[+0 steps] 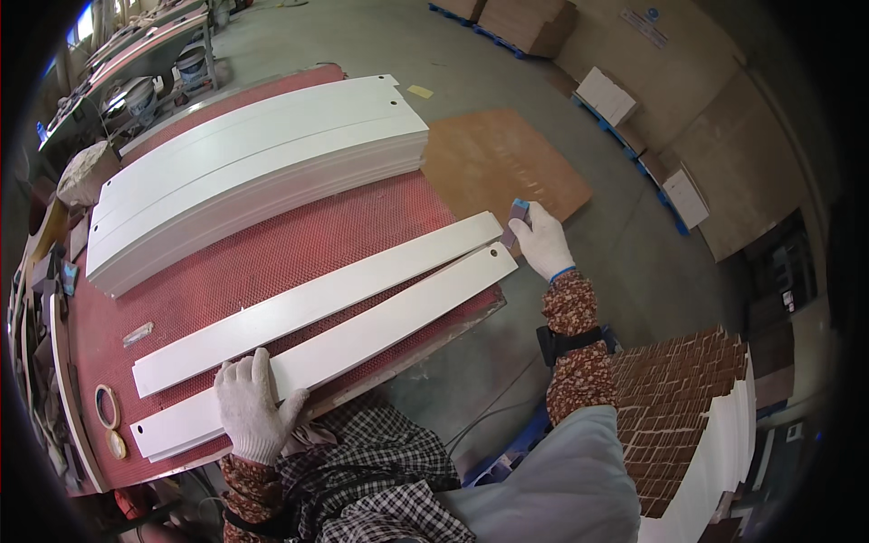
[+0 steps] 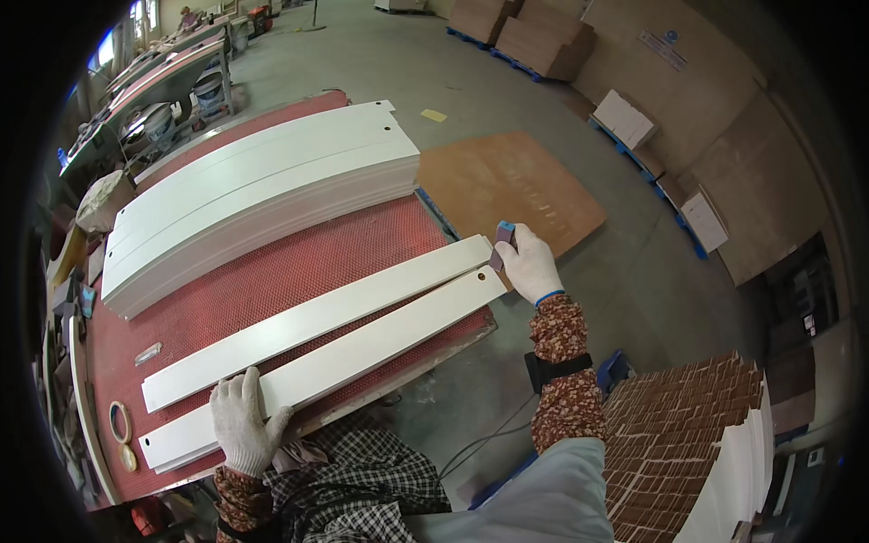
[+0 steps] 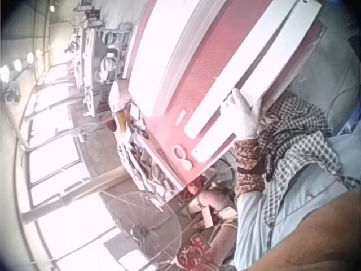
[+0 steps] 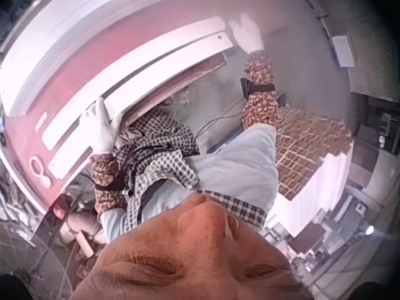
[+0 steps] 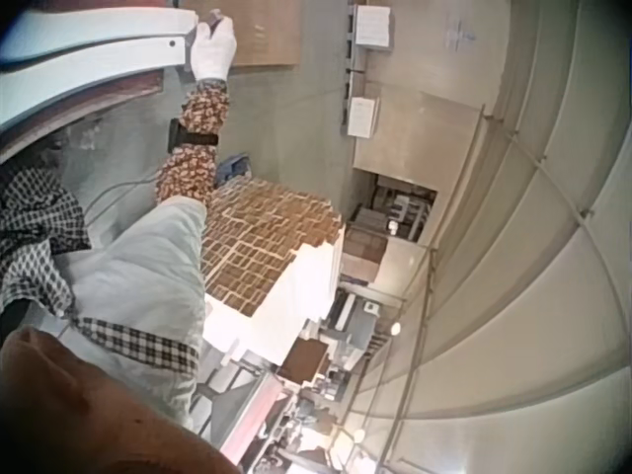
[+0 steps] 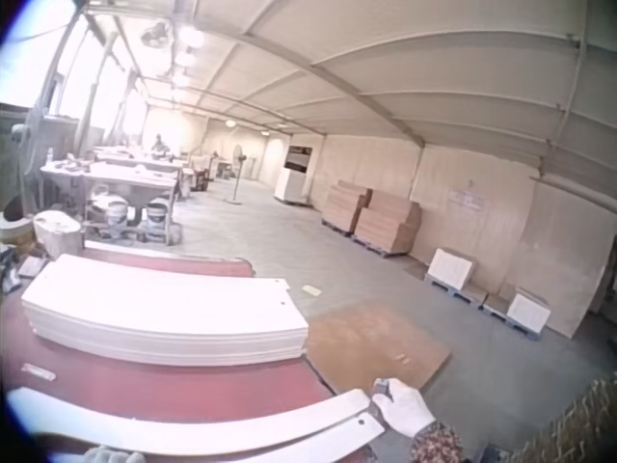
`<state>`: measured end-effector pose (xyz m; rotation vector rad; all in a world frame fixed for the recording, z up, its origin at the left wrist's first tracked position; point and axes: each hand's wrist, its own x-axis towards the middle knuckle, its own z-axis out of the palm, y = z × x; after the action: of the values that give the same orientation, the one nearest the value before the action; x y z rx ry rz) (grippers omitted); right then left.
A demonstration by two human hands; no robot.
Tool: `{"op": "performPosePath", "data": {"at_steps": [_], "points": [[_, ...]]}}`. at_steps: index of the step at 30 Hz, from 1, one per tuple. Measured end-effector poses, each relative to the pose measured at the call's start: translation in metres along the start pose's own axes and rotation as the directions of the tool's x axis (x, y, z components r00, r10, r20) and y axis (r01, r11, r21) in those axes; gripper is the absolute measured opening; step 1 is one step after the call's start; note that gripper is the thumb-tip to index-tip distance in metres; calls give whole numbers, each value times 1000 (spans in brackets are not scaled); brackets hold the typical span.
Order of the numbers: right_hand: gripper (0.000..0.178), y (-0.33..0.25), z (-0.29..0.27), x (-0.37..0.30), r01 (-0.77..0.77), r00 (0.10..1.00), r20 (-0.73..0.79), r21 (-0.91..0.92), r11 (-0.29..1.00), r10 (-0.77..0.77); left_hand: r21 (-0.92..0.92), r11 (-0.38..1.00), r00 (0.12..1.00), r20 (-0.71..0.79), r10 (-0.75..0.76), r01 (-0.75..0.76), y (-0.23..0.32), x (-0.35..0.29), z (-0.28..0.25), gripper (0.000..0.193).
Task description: Sanding and scraping the edges of white wooden boards at a workshop bench.
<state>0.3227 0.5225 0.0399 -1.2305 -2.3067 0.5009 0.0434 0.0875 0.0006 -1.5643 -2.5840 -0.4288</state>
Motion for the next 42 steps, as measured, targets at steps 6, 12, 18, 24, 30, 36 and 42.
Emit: {"op": "performPosePath", "data": {"at_steps": [6, 12, 18, 24, 30, 36, 42], "points": [[27, -6, -4, 2, -33, 999, 11, 6, 999, 33, -38, 999, 999, 47, -24, 26, -3, 0, 1, 83], [27, -5, -6, 3, -15, 1000, 6, -114, 993, 16, -35, 999, 999, 39, -12, 14, -2, 1, -1, 82], [27, 0, -8, 1, 2, 1000, 18, -125, 992, 1, -10, 1000, 1000, 18, -5, 5, 0, 2, -1, 81], [27, -1, -4, -3, 16, 1000, -21, 26, 1000, -16, -10, 1000, 1000, 20, -14, 15, 0, 2, -1, 81], [26, -4, -6, -1, -19, 999, -47, 53, 998, 21, -13, 1000, 1000, 22, -16, 16, 0, 3, -1, 81], [24, -3, -5, -2, -34, 998, -48, 40, 999, 36, -11, 1000, 1000, 21, -17, 17, 0, 2, -4, 80], [26, -3, -11, -8, -87, 994, -64, -29, 996, 85, -30, 999, 999, 41, -10, 11, 1, 3, -4, 81]]}}
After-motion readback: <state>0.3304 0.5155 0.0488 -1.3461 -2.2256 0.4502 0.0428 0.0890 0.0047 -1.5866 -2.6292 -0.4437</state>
